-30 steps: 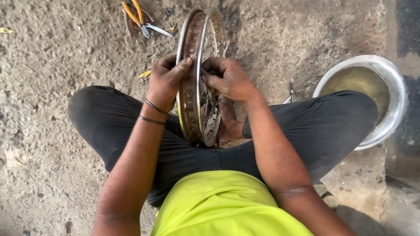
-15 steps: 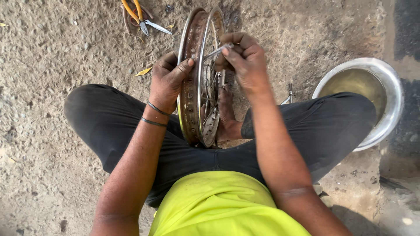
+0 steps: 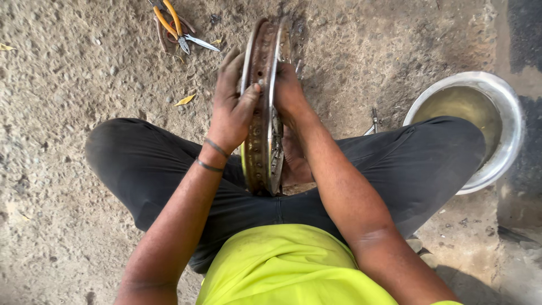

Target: The person manually repairs and constructs a bicycle wheel rim by systematically installing, tightening, and cleaning spokes inside the rim structure, utilizing a small hand tool and a cleaning cloth.

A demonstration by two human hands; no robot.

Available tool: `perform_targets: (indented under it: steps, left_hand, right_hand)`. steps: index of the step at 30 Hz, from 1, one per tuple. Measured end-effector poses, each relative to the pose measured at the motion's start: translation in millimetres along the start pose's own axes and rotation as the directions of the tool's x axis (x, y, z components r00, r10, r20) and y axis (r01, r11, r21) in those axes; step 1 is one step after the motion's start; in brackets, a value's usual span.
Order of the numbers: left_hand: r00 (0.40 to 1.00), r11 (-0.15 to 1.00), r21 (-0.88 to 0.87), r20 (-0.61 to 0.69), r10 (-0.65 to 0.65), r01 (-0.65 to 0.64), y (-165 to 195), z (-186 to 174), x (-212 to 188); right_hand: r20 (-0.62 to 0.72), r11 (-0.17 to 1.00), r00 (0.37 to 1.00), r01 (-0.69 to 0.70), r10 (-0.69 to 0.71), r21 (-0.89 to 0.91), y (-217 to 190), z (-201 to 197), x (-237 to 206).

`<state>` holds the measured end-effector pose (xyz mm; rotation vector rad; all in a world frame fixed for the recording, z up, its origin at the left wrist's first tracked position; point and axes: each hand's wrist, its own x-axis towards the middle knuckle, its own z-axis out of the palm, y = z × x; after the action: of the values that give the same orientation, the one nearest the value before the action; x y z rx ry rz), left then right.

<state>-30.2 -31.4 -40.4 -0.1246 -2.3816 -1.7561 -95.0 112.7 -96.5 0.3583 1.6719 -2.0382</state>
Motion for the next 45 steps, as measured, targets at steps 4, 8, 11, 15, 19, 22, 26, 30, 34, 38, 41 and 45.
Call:
perform_targets:
  steps: [4, 8, 11, 15, 19, 22, 26, 30, 34, 38, 41, 45]
  left_hand:
    - [0.997, 0.985, 0.167, 0.071, 0.032, -0.044, 12, -6, 11]
    - [0.990, 0.894, 0.432, 0.013, -0.139, 0.119, 24, -12, -4]
    - [0.904, 0.800, 0.503, 0.078, -0.420, 0.328, 27, -18, -27]
    - [0.909, 0.910, -0.040, 0.085, -0.409, 0.413, 14, -24, -51]
    - [0.823, 0.646, -0.546, 0.158, -0.546, 0.534, -6, -30, -55]
    - [0.779, 0.653, -0.487, 0.101, -0.618, 0.581, -8, -37, -55]
    - [0.806, 0.783, -0.486, -0.233, -0.543, 0.387, 12, -43, -45]
    - [0.972, 0.938, -0.344, -0.202, -0.120, 0.044, 48, -31, -30]
    - [0.990, 0.960, -0.251, -0.095, 0.105, -0.126, 72, -9, -21]
    - [0.883, 0.871, 0.327, -0.172, 0.436, -0.367, 62, -5, -9]
    - [0.923, 0.921, 0.350, -0.268, 0.275, -0.172, 41, -11, -3]
    - [0.937, 0.900, -0.279, 0.003, -0.348, 0.335, 21, -11, -1]
  right_hand:
    - [0.109, 0.995, 0.989, 0.096, -0.098, 0.024, 0, 0, -5]
    - [0.108, 0.981, 0.976, 0.192, -0.189, -0.014, 8, 1, -7]
    - [0.092, 0.971, 0.968, 0.236, -0.233, -0.023, 13, 2, -6]
    - [0.089, 0.949, 0.948, 0.311, -0.306, -0.053, 15, 3, -5]
    - [-0.003, 0.932, 0.945, 0.323, -0.327, -0.164, 11, 1, -8]
    - [-0.155, 0.948, 0.948, 0.242, -0.276, -0.209, 3, -4, -15]
    - [-0.271, 0.838, 0.795, 0.538, -0.542, -0.097, -20, -13, -33]
    - [-0.125, 0.729, 0.718, 0.670, -0.685, -0.143, -43, -7, -74]
    - [0.021, 0.692, 0.692, 0.722, -0.722, -0.011, -59, 12, -103]
    - [-0.009, 0.768, 0.781, 0.616, -0.624, 0.176, -75, -4, -102]
    - [0.050, 0.878, 0.919, 0.388, -0.391, -0.281, -79, -26, -82]
    - [0.168, 0.722, 0.980, 0.191, -0.105, -0.665, -57, -25, -61]
